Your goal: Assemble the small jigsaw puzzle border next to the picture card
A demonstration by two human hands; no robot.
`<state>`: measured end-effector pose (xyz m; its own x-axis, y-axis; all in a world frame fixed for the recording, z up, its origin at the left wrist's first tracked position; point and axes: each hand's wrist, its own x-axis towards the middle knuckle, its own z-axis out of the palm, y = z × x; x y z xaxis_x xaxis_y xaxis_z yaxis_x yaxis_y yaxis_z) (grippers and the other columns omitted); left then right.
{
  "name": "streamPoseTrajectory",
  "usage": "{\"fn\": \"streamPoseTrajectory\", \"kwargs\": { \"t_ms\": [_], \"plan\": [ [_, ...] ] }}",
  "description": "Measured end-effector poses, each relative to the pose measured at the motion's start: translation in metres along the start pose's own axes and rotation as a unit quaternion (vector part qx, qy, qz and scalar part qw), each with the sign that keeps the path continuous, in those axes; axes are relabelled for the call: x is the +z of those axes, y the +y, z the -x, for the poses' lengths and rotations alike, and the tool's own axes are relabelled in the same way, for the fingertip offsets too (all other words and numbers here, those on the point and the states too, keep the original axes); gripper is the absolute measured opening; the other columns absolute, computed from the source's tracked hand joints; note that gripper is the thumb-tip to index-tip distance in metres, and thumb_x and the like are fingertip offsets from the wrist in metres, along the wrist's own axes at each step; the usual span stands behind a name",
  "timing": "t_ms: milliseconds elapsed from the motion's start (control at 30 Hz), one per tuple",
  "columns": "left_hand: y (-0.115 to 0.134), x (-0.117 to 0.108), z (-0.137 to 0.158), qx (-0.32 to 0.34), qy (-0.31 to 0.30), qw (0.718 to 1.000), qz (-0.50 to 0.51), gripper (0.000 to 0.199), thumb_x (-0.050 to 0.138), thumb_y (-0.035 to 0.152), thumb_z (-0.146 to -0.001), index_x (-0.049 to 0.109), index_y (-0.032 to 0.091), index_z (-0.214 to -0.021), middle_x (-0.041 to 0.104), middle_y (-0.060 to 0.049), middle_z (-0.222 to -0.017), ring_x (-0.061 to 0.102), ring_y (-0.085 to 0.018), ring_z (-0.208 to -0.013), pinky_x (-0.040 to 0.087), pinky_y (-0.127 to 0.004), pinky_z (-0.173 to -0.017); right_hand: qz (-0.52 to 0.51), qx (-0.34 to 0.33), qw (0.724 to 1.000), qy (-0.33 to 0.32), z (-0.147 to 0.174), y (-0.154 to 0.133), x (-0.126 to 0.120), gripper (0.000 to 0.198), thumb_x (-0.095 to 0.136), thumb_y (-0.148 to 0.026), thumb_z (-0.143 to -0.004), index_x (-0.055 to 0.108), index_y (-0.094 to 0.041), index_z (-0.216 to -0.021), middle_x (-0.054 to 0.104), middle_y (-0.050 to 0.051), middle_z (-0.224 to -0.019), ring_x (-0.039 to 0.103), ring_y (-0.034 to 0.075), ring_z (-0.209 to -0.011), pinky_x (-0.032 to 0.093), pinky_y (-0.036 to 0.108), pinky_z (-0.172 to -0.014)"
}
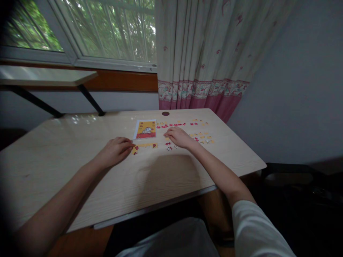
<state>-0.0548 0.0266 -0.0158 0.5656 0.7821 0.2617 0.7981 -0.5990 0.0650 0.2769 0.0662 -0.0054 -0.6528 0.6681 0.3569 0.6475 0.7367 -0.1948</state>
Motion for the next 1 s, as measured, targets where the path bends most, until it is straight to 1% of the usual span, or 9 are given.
{"fn": "streamPoseTrajectory", "kwargs": {
  "t_ms": [100, 200, 300, 400, 600, 733, 900, 1000],
  "plan": [
    [0.0, 0.0, 0.0, -0.002, 0.0, 1.0, 0.003, 0.037, 0.04, 0.032, -0.09, 0.071, 0.019, -0.104, 0.066, -0.013, -0.108, 0.057, -0.03, -0.102, 0.046, -0.046, -0.087, 0.027, 0.029, 0.999, 0.004, 0.005, 0.02, -0.007, 0.027, 0.047, -0.018, -0.094, 0.07, -0.014, -0.107, 0.068, 0.01, -0.105, 0.057, 0.019, -0.1, 0.041, 0.034, -0.094],
    [0.001, 0.0, 0.001, -0.004, 0.001, 1.0, 0.005, 0.036, 0.04, 0.031, -0.089, 0.071, 0.02, -0.103, 0.066, -0.012, -0.107, 0.057, -0.03, -0.102, 0.046, -0.046, -0.086, 0.052, 0.07, 0.996, -0.002, 0.009, 0.034, -0.014, 0.027, 0.047, -0.017, -0.093, 0.07, -0.014, -0.107, 0.069, 0.011, -0.105, 0.057, 0.021, -0.1, 0.04, 0.035, -0.094],
    [0.001, -0.001, 0.001, -0.005, 0.0, 1.0, 0.006, 0.037, 0.04, 0.031, -0.09, 0.071, 0.019, -0.103, 0.066, -0.012, -0.107, 0.057, -0.03, -0.102, 0.046, -0.047, -0.086, 0.072, 0.11, 0.991, -0.021, 0.013, 0.04, -0.018, 0.028, 0.047, -0.015, -0.091, 0.07, -0.012, -0.107, 0.069, 0.012, -0.106, 0.058, 0.022, -0.1, 0.04, 0.035, -0.094],
    [0.001, -0.001, 0.001, -0.006, 0.003, 1.0, 0.012, 0.036, 0.04, 0.031, -0.089, 0.071, 0.019, -0.103, 0.066, -0.013, -0.107, 0.057, -0.03, -0.103, 0.046, -0.047, -0.087, 0.078, 0.135, 0.987, -0.039, 0.015, 0.042, -0.019, 0.028, 0.048, -0.014, -0.09, 0.071, -0.012, -0.107, 0.068, 0.013, -0.108, 0.059, 0.021, -0.1, 0.039, 0.035, -0.094],
    [0.002, -0.001, 0.001, -0.001, 0.003, 1.0, 0.015, 0.037, 0.04, 0.031, -0.089, 0.072, 0.018, -0.103, 0.066, -0.013, -0.106, 0.058, -0.03, -0.101, 0.046, -0.046, -0.087, 0.078, 0.152, 0.984, -0.044, 0.014, 0.04, -0.022, 0.027, 0.049, -0.015, -0.09, 0.071, -0.012, -0.107, 0.069, 0.012, -0.107, 0.059, 0.02, -0.099, 0.039, 0.034, -0.094],
    [0.003, -0.002, 0.0, -0.001, 0.002, 1.0, 0.012, 0.037, 0.04, 0.031, -0.089, 0.072, 0.018, -0.102, 0.066, -0.013, -0.105, 0.058, -0.03, -0.101, 0.046, -0.046, -0.087, 0.078, 0.157, 0.983, -0.044, 0.007, 0.04, -0.019, 0.027, 0.05, -0.017, -0.09, 0.072, -0.011, -0.105, 0.071, 0.012, -0.104, 0.061, 0.021, -0.098, 0.04, 0.033, -0.093],
    [0.005, -0.003, 0.0, -0.006, -0.006, 1.0, 0.006, 0.037, 0.04, 0.03, -0.089, 0.071, 0.018, -0.104, 0.066, -0.013, -0.106, 0.057, -0.03, -0.101, 0.045, -0.047, -0.088, 0.07, 0.166, 0.983, -0.043, -0.013, 0.044, -0.011, 0.028, 0.05, -0.019, -0.089, 0.073, -0.014, -0.104, 0.071, 0.011, -0.108, 0.062, 0.021, -0.101, 0.041, 0.031, -0.094],
    [0.005, -0.004, 0.0, -0.007, -0.01, 1.0, 0.008, 0.037, 0.039, 0.03, -0.09, 0.071, 0.018, -0.105, 0.066, -0.013, -0.107, 0.057, -0.03, -0.102, 0.045, -0.046, -0.088, 0.055, 0.168, 0.983, -0.049, -0.03, 0.045, -0.008, 0.029, 0.05, -0.018, -0.088, 0.073, -0.014, -0.105, 0.072, 0.01, -0.105, 0.063, 0.02, -0.099, 0.043, 0.029, -0.091]
  ]
}}
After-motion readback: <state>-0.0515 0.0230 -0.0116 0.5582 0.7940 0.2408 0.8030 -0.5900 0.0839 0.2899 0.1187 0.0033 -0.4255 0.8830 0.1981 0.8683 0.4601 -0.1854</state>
